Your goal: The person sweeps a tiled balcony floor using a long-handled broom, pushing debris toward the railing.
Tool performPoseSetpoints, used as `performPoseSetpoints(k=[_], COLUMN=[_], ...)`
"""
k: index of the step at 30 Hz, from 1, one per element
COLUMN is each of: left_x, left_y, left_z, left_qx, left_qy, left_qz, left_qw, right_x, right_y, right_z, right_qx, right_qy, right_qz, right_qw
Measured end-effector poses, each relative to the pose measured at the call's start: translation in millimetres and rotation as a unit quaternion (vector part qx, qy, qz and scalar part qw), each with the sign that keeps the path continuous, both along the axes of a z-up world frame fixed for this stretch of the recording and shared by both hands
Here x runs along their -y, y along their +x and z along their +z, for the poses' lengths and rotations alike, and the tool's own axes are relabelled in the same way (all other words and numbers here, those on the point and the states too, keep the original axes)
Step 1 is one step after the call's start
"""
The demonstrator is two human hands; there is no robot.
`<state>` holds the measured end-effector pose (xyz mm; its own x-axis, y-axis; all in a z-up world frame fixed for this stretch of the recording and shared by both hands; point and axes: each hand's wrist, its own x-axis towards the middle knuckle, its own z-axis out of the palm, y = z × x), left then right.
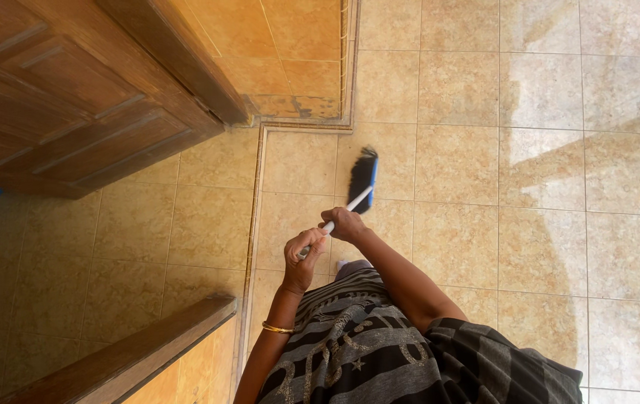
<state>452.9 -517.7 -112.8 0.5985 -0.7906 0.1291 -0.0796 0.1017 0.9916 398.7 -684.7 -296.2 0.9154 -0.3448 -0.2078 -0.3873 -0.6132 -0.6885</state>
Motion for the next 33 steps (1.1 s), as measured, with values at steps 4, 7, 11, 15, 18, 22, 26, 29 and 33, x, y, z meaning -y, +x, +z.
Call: performPoseSetpoints(k=[4,7,11,15,18,22,26,29,33], left_x=[-8,-26,-60,-96,-120,-148,-184,-211,-237], left_y=[3,2,-4,-30,-52,-64,-95,-109,-122], left_z=[28,66,132,178,165,90,24,6,10], left_qx=[-0.047,-0.04,0.057,0.168,0.231,0.18,0.157,0.139,0.061], left_qy=[-0.063,-0.089,-0.125,-0.152,-0.11,0.011,0.042,-0.003,-0.023], left_qz=[0.014,0.07,0.073,0.064,0.059,0.046,0.019,0.008,0.035], left_qw=[0.997,0.993,0.988,0.972,0.965,0.983,0.987,0.99,0.997], right_x=[-6,-30,-85,-136,-170,-207,-219,-217,-228], right_y=[-11,-11,-9,-20,-18,-18,-40,-66,-105], right_z=[31,66,124,163,153,79,3,-9,22], right_qx=[-0.013,0.039,0.126,0.24,0.232,0.076,0.161,0.085,0.009], right_qy=[-0.02,-0.029,0.024,0.069,0.162,0.199,0.18,0.078,0.004], right_qz=[-0.03,-0.032,0.0,0.097,0.165,0.204,0.196,0.159,0.078], right_qw=[0.999,0.998,0.992,0.964,0.945,0.955,0.95,0.98,0.997])
